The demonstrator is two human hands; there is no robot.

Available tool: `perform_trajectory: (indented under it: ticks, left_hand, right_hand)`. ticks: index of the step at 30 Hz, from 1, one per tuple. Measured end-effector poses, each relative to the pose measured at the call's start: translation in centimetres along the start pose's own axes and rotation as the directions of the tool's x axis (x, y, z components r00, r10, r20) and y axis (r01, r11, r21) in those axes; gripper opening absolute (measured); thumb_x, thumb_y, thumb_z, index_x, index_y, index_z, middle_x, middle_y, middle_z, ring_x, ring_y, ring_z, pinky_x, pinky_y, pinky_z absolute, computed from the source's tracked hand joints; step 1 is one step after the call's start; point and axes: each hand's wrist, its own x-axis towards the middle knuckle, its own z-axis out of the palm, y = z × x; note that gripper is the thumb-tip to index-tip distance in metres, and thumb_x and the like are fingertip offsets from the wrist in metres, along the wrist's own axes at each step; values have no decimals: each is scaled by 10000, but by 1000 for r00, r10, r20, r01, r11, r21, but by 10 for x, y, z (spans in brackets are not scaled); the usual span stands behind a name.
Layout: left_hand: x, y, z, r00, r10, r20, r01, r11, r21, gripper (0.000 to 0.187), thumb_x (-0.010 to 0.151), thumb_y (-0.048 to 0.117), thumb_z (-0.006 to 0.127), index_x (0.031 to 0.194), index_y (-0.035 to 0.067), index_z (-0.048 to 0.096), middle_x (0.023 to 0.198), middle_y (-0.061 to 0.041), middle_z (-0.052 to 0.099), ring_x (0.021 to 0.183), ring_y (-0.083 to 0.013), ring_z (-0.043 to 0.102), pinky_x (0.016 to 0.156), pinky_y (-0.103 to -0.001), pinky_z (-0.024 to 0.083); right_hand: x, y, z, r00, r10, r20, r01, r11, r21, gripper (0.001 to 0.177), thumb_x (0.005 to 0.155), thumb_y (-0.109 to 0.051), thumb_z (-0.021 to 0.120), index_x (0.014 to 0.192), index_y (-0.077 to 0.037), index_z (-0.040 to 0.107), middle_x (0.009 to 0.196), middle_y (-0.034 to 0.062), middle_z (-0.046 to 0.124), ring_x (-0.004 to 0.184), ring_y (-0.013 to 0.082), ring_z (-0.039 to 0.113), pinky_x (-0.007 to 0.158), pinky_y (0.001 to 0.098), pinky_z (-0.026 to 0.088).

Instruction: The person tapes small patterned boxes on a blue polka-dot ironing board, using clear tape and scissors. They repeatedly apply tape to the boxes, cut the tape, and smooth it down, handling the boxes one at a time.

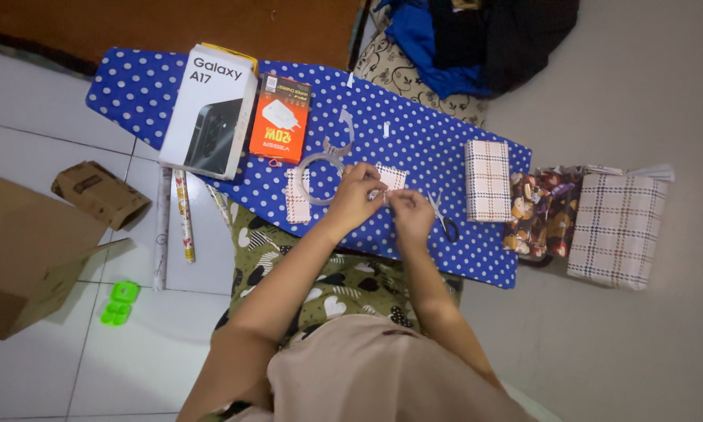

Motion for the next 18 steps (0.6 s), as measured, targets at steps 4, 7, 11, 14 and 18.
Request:
perform_trajectory:
  ticks: [4, 7, 11, 14, 18]
  left_hand:
    - [0, -1, -1, 1000, -5, 19, 5, 1000, 0, 149, 759, 102, 789, 903, 69, 787, 1097, -66, 617, 1068, -301, 522, 950, -396, 458]
    - [1, -1, -1, 999, -19, 38, 19, 1000, -4, 158, 760, 101, 785, 914, 69, 788, 1099, -67, 616, 1071, -300, 517, 957, -395, 459]
    - [2, 0, -2, 998, -33, 54, 33, 999, 10, 152, 754, 93, 783, 904, 73, 797, 1088, -64, 621, 1067, -297, 514, 964, -395, 454]
    - [3, 2, -3, 997, -34, 64, 33, 999, 16, 150, 757, 91, 785, 905, 71, 796, 1085, -66, 619, 1075, -299, 512, 971, -390, 451]
    - [3, 1, -4, 996, -37, 76, 36, 999, 5, 150, 762, 91, 793, 911, 73, 803, 1085, -71, 618, 1071, -303, 512, 976, -391, 447]
  right_hand:
    - [2, -7, 1, 999, 33, -19, -35, 993, -110, 237, 826, -118, 814, 1019, -40, 701, 774, 8, 706, 612, 53, 615, 447, 203, 449]
    - [3, -8, 2, 999, 48, -23, -50, 993, -110, 252, 818, -103, 819, 1020, -29, 688, 766, 13, 708, 606, 56, 608, 445, 210, 441]
    - [5, -7, 3, 1000, 13, 9, -11, 988, -153, 166, 838, -92, 799, 975, -53, 713, 730, 6, 686, 570, 59, 560, 429, 223, 397]
    - [6, -8, 2, 998, -47, 34, 53, 975, -216, 115, 853, -110, 783, 963, -83, 762, 702, -14, 677, 549, 53, 534, 450, 230, 398]
    - [-2, -16, 3, 981, -191, 37, 189, 895, -405, 122, 873, -176, 800, 962, -95, 821, 656, -1, 675, 573, 58, 538, 523, 251, 427]
